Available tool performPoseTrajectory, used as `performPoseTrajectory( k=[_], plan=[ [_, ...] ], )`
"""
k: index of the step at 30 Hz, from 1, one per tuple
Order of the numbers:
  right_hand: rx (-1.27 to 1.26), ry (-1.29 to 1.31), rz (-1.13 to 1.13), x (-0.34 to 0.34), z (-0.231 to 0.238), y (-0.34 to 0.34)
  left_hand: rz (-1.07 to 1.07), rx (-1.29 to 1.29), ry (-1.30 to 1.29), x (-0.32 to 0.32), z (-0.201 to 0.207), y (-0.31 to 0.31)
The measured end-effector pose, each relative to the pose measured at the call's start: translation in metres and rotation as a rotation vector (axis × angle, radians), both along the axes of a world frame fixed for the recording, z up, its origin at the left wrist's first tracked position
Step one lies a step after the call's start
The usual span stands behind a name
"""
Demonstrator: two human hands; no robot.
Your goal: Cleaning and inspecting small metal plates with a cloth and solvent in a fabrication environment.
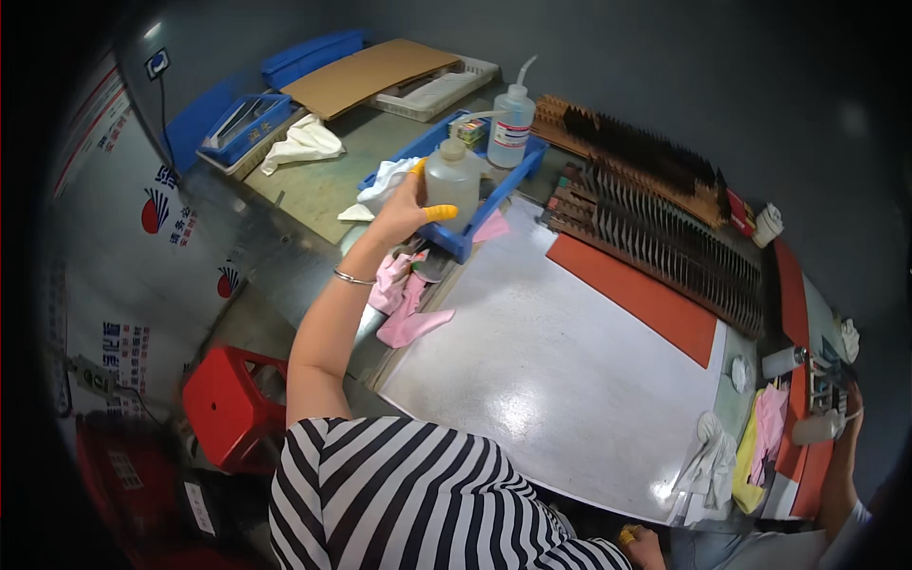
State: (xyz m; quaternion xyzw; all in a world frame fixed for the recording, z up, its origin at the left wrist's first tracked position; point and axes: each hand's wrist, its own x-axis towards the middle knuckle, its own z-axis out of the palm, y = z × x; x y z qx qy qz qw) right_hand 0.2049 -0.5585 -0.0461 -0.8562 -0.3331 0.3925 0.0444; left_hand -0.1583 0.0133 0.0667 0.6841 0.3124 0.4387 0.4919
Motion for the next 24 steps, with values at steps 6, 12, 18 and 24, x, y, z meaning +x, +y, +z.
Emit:
performPoseTrajectory(
  k=[6, 12, 18, 24],
  plan=[
    [0.218, 0.357, -0.105, -0.033, 0.101, 0.02, 0.135, -0.029, 0.405, -0.005, -0.002, 0.031],
    [0.923, -0.333, 0.06, 0.04, 0.136, 0.078, 0.318, 0.32, -0.033, -0.024, -0.004, 0.047],
    [0.775, -0.868, 0.23, 0.101, 0.089, 0.113, 0.033, 0.26, -0.045, 0.051, 0.041, -0.054],
    [0.666, -0.812, 0.432, 0.132, 0.047, 0.127, -0.265, 0.255, 0.401, 0.201, 0.034, -0.167]
  ],
)
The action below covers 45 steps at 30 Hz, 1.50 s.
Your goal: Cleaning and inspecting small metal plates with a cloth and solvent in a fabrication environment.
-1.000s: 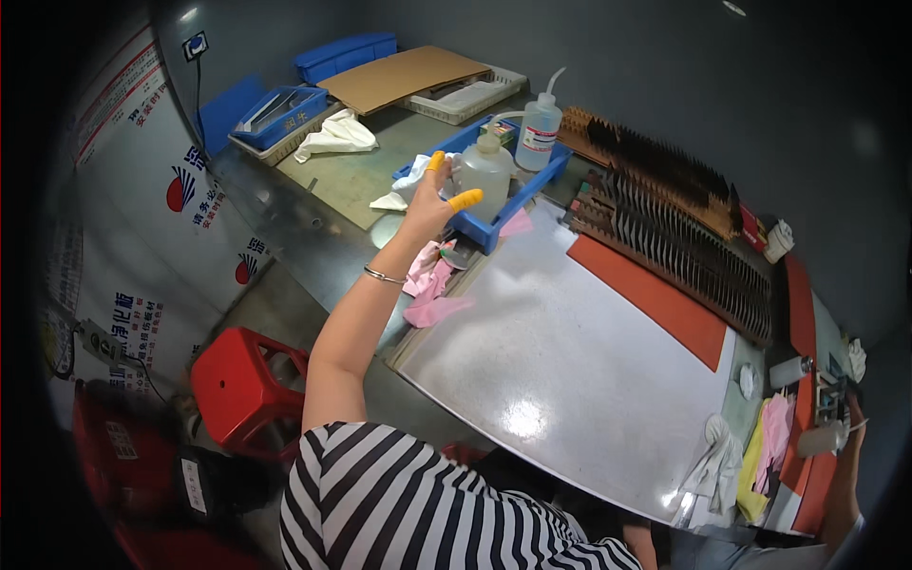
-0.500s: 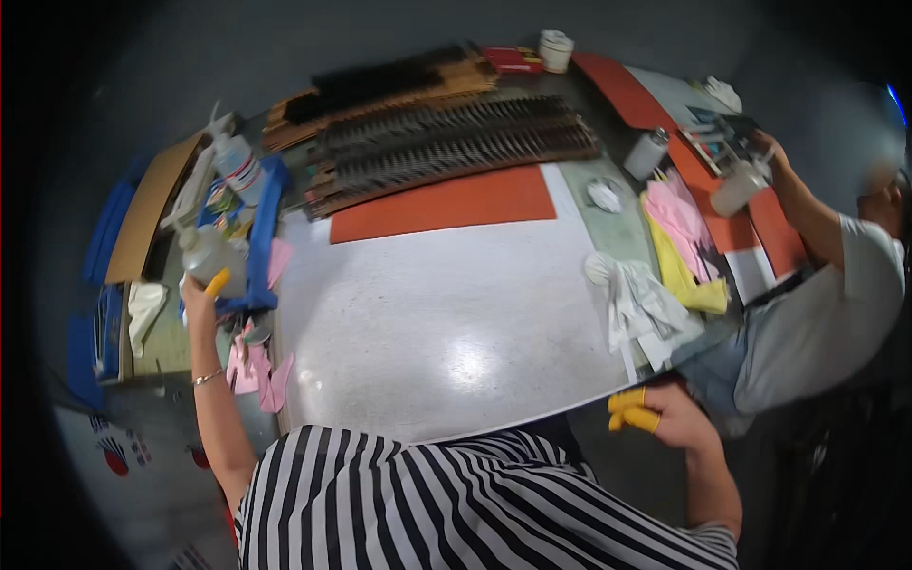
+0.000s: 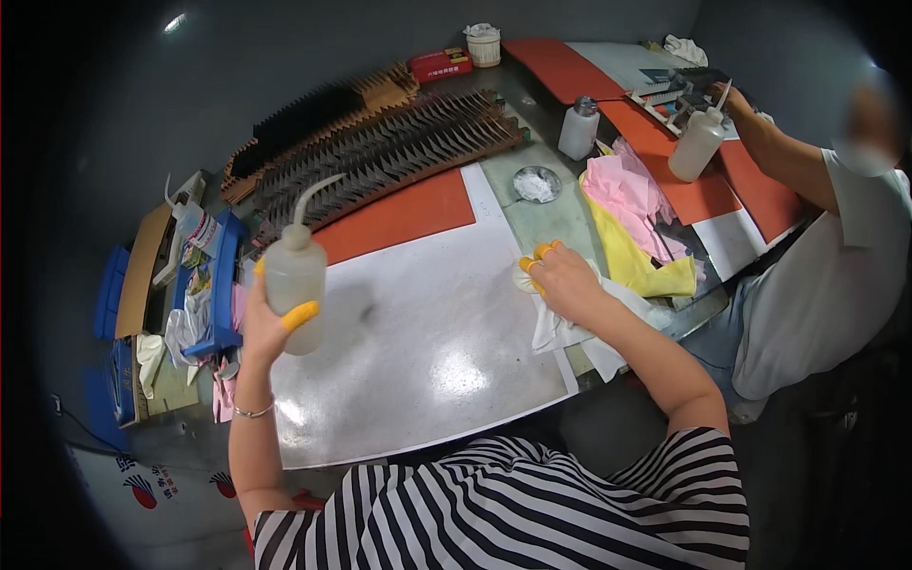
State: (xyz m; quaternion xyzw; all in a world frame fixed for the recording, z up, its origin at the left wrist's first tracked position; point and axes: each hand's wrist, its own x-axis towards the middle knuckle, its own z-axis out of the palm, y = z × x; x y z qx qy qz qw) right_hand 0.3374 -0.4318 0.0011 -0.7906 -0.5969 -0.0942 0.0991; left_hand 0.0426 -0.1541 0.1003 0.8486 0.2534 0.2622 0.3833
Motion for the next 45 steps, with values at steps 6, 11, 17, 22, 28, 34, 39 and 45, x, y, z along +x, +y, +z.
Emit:
performPoseTrajectory(
  k=[6, 11, 17, 22, 28, 34, 39, 45],
  plan=[
    [0.322, 0.255, -0.076, 0.035, 0.004, -0.041, -0.183, 0.046, 0.207, 0.125, -0.009, -0.037],
    [0.586, 0.526, -0.129, 0.048, -0.012, -0.051, -0.254, 0.112, 0.435, 0.183, -0.009, -0.051],
    [0.633, 0.51, -0.102, 0.047, -0.012, -0.049, -0.307, 0.157, 0.485, 0.209, -0.018, -0.049],
    [0.647, 0.513, -0.084, 0.049, -0.014, -0.049, -0.327, 0.145, 0.497, 0.22, -0.022, -0.046],
    [0.643, 0.514, -0.083, 0.048, -0.01, -0.049, -0.321, 0.132, 0.511, 0.227, -0.023, -0.047],
    [0.633, 0.548, -0.095, 0.047, -0.011, -0.05, -0.308, 0.097, 0.507, 0.23, -0.026, -0.048],
    [0.639, 0.567, -0.095, 0.047, -0.012, -0.052, -0.309, 0.083, 0.473, 0.231, -0.027, -0.049],
    [0.637, 0.603, -0.104, 0.049, -0.013, -0.052, -0.327, 0.044, 0.464, 0.227, -0.022, -0.053]
  ],
)
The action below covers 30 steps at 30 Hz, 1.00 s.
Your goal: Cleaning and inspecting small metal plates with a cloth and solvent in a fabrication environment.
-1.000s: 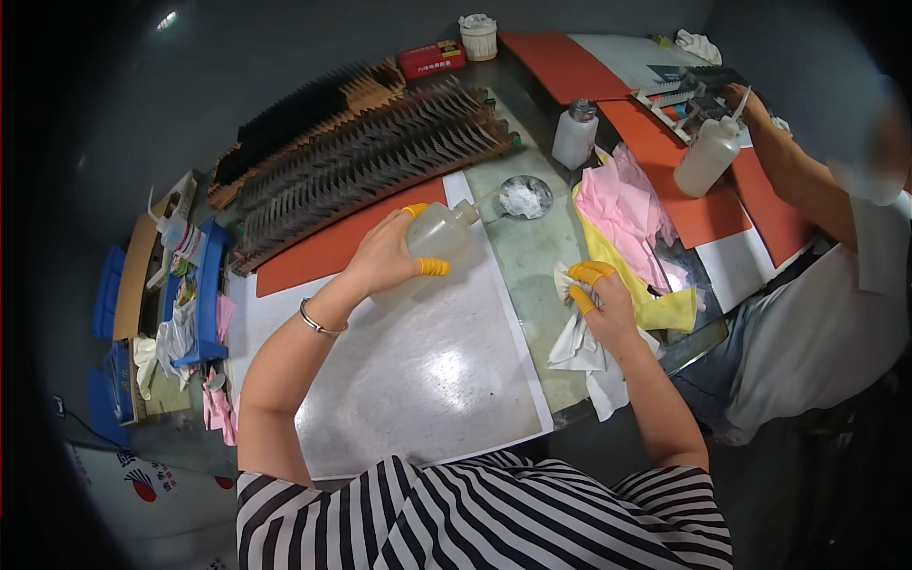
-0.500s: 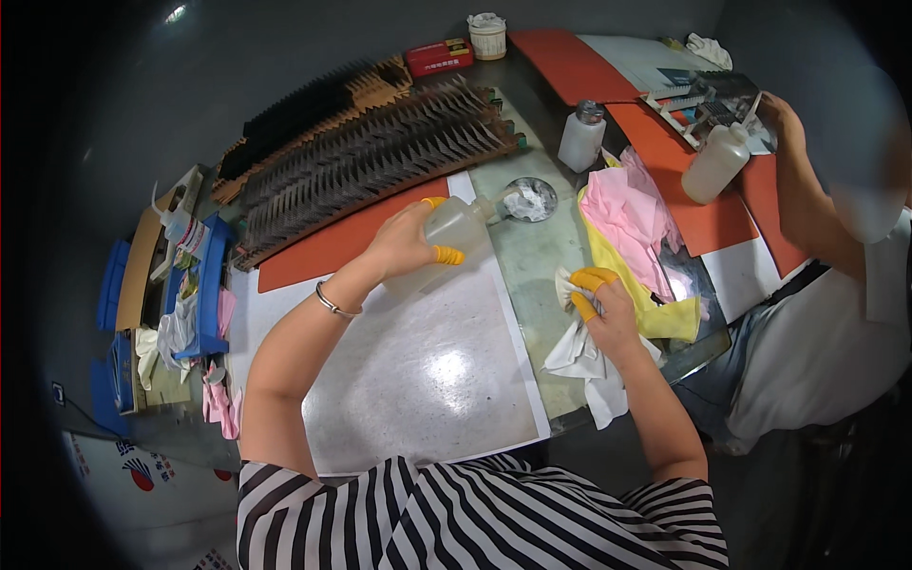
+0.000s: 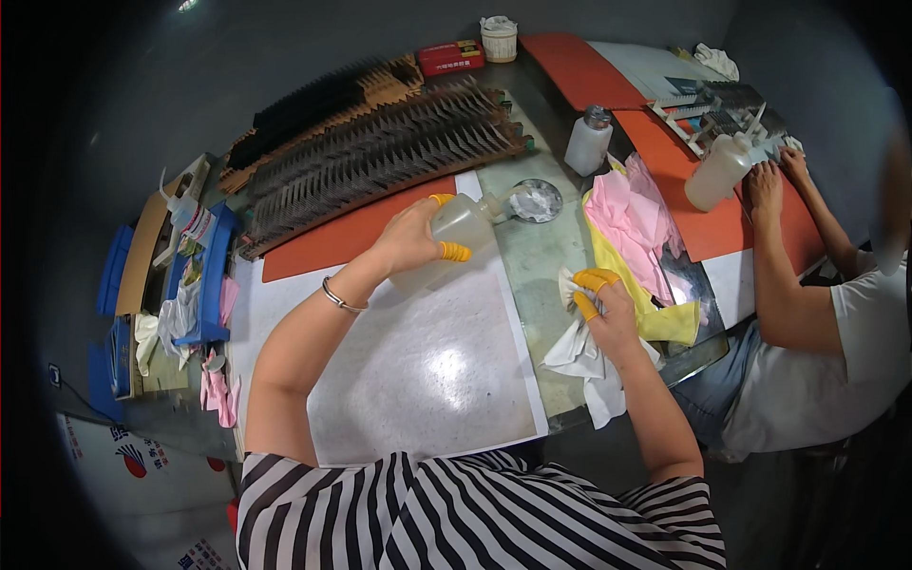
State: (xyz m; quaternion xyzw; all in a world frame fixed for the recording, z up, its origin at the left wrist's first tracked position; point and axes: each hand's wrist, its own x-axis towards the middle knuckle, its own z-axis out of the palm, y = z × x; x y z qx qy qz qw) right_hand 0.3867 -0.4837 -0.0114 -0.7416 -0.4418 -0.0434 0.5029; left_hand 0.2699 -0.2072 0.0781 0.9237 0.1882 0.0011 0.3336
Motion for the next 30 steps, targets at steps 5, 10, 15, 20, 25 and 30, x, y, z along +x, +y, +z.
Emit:
performPoseTrajectory(
  k=[5, 10, 15, 20, 25, 30],
  plan=[
    [-0.02, -0.024, 0.004, 0.001, 0.0, 0.008, 0.154, -0.157, -0.104, -0.038, 0.008, 0.004],
    [-0.066, -0.134, 0.023, -0.009, 0.001, 0.01, 0.233, -0.3, -0.472, -0.131, -0.01, 0.02],
    [-0.174, -0.262, 0.0, -0.001, -0.009, -0.007, 0.454, -0.333, -0.652, -0.223, 0.005, 0.028],
    [-0.365, -0.386, 0.041, -0.016, 0.004, 0.015, 0.669, -0.316, -1.086, -0.355, 0.001, 0.066],
    [-0.555, -0.381, 0.017, -0.017, 0.026, 0.03, 0.942, -0.138, -1.122, -0.463, 0.003, 0.11],
    [-0.569, -0.373, 0.015, -0.009, 0.016, 0.029, 0.941, 0.037, -1.127, -0.495, 0.008, 0.152]
  ],
)
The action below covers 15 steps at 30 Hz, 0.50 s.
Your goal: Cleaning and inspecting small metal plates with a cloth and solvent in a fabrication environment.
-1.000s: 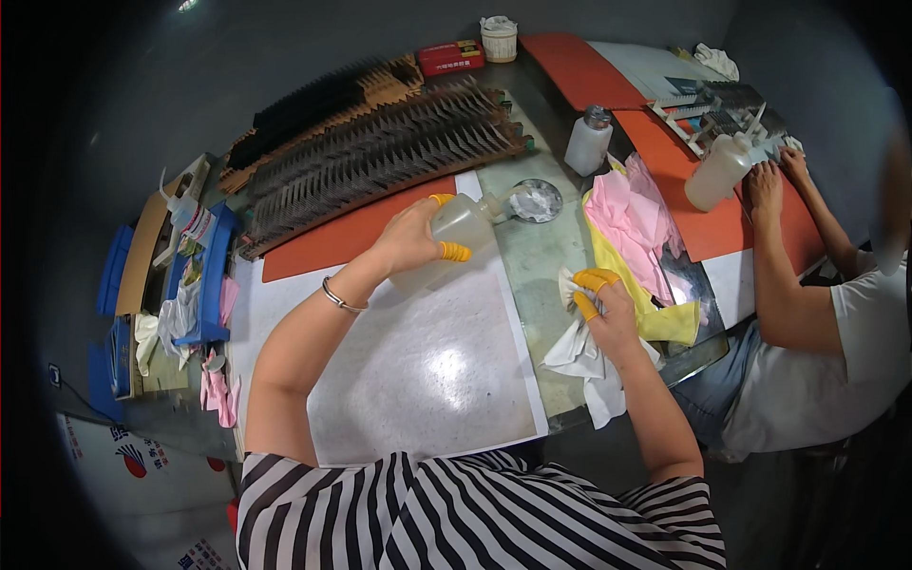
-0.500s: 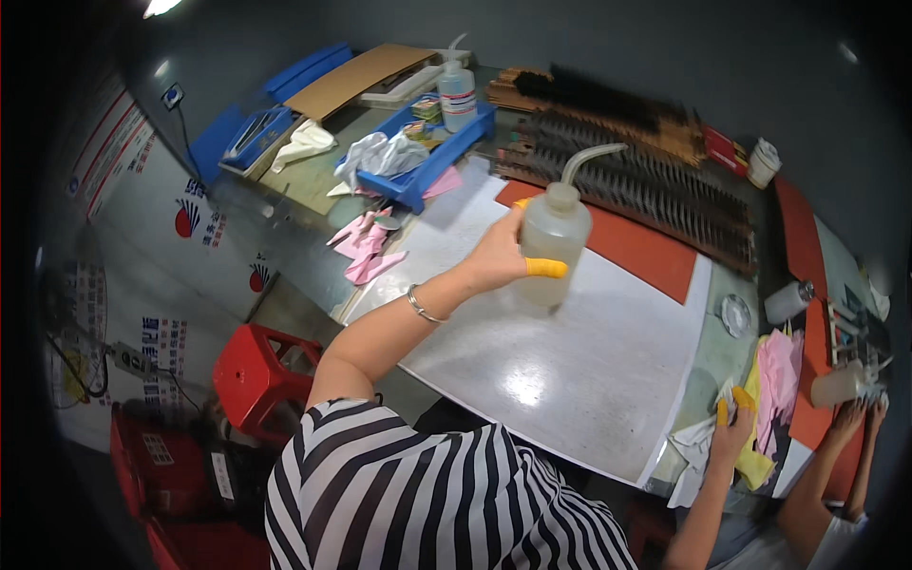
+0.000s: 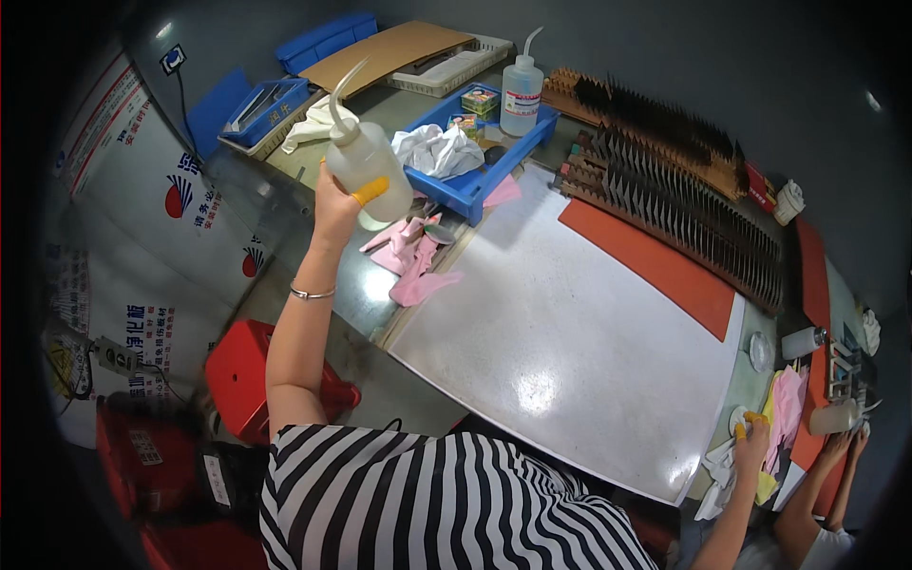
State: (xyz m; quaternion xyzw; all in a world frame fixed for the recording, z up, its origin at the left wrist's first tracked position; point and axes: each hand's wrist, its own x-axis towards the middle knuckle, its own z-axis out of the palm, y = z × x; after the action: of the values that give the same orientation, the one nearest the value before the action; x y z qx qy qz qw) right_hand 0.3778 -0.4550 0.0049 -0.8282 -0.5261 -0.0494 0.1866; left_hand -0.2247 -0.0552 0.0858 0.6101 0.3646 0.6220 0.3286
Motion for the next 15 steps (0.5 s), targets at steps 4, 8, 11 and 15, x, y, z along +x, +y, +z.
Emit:
performPoseTrajectory(
  k=[4, 8, 11, 15],
  plan=[
    [0.027, -0.01, -0.049, -0.005, -0.004, -0.004, -0.158, -0.047, -0.018, 0.018, 0.017, 0.044],
    [-0.017, -0.006, -0.07, -0.003, 0.001, -0.018, -0.33, -0.133, -0.068, 0.07, 0.001, 0.097],
    [-0.082, 0.045, -0.118, -0.024, 0.015, 0.012, -0.34, -0.215, 0.132, 0.047, -0.011, 0.11],
    [-0.155, 0.011, -0.132, -0.02, 0.022, 0.011, -0.579, -0.327, 0.311, 0.019, -0.037, 0.144]
  ],
)
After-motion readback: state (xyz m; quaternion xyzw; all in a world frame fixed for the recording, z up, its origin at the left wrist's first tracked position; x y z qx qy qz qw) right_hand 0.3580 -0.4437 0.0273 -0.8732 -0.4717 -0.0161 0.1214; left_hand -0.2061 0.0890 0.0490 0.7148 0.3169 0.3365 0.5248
